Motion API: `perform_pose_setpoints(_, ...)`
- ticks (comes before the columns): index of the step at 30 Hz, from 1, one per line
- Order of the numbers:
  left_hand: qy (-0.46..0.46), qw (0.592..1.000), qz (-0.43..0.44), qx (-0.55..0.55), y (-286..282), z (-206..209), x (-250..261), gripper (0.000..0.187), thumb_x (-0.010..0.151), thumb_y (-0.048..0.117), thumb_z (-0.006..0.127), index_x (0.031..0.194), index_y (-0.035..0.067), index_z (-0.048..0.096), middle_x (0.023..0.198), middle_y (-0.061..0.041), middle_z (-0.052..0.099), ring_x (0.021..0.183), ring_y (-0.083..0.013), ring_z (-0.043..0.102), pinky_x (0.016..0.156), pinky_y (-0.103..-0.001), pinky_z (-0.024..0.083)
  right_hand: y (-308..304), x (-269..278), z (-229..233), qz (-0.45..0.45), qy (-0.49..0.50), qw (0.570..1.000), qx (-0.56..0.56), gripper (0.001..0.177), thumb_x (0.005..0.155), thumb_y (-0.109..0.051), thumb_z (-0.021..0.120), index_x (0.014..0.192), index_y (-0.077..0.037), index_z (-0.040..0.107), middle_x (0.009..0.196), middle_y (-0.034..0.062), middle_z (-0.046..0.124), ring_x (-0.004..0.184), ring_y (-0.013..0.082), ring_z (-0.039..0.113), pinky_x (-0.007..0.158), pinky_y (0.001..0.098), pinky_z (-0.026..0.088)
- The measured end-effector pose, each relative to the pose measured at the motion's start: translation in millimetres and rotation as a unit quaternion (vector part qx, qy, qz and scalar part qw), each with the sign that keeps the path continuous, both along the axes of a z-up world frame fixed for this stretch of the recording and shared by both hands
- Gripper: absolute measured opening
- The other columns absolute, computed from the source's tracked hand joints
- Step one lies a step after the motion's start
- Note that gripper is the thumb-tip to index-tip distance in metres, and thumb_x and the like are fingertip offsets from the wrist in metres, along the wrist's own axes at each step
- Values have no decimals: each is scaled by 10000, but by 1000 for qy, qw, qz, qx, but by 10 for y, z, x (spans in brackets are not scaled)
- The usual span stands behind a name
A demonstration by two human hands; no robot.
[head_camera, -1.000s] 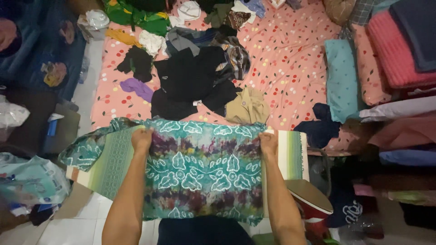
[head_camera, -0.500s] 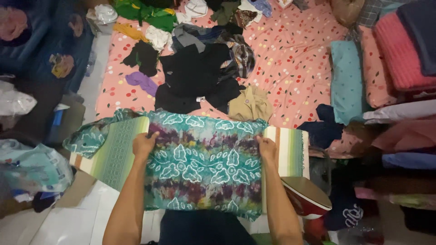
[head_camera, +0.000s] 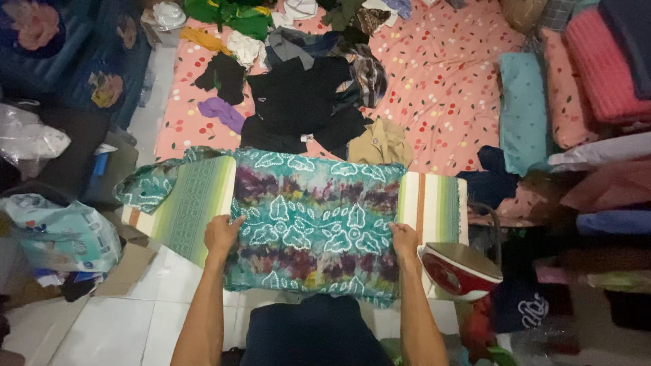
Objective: The person irons a patterned shirt on an ironing board, repeatedly smoothing the front and sleeves with a red and white iron. They adjust the shirt's position several times to cover different areas and continue ironing until the end of the clip.
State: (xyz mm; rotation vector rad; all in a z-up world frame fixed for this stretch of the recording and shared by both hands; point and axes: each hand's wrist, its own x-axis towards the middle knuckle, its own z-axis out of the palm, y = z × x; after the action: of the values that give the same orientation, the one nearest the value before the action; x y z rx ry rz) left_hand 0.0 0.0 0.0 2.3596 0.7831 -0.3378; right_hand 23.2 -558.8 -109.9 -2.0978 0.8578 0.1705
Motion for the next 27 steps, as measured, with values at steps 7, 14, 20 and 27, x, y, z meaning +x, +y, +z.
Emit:
perform_pose_setpoints(7,11,1000,-13,13,-39,272,-547,605,894,627,732,814,27,720,811,-276,720,956,-508,727,769,-550,572,297,-815,625,-28,26,999,-10,326,838,-436,834,968,-140,793,897,99,770,979,326,732,827,418,544)
perform_pose_setpoints(14,58,997,-33,-28,90,178,-1035,464,870,523,800,898,60,812,882,-220,784,1018,-463,744,840,-499,580,305,-1425,591,10,30,999,3,382,852,-393,830,1000,-43,791,952,210,764,1023,419,715,858,486,537)
perform_pose_setpoints(20,48,993,-55,-89,175,105,-1366,478,805,495,844,1030,74,826,1020,-247,787,1117,-495,694,913,-553,560,-14,-1835,-23,16,-6,998,57,388,862,-357,866,1049,-28,778,1019,223,749,1026,414,704,868,516,535)
perform_pose_setpoints(27,-55,958,70,-273,388,-41,-1597,327,703,307,948,681,67,726,610,-78,616,594,-214,604,554,-338,507,238,-1972,1035,-33,-100,980,170,266,875,-281,834,947,-50,723,692,-32,472,598,111,500,523,227,384)
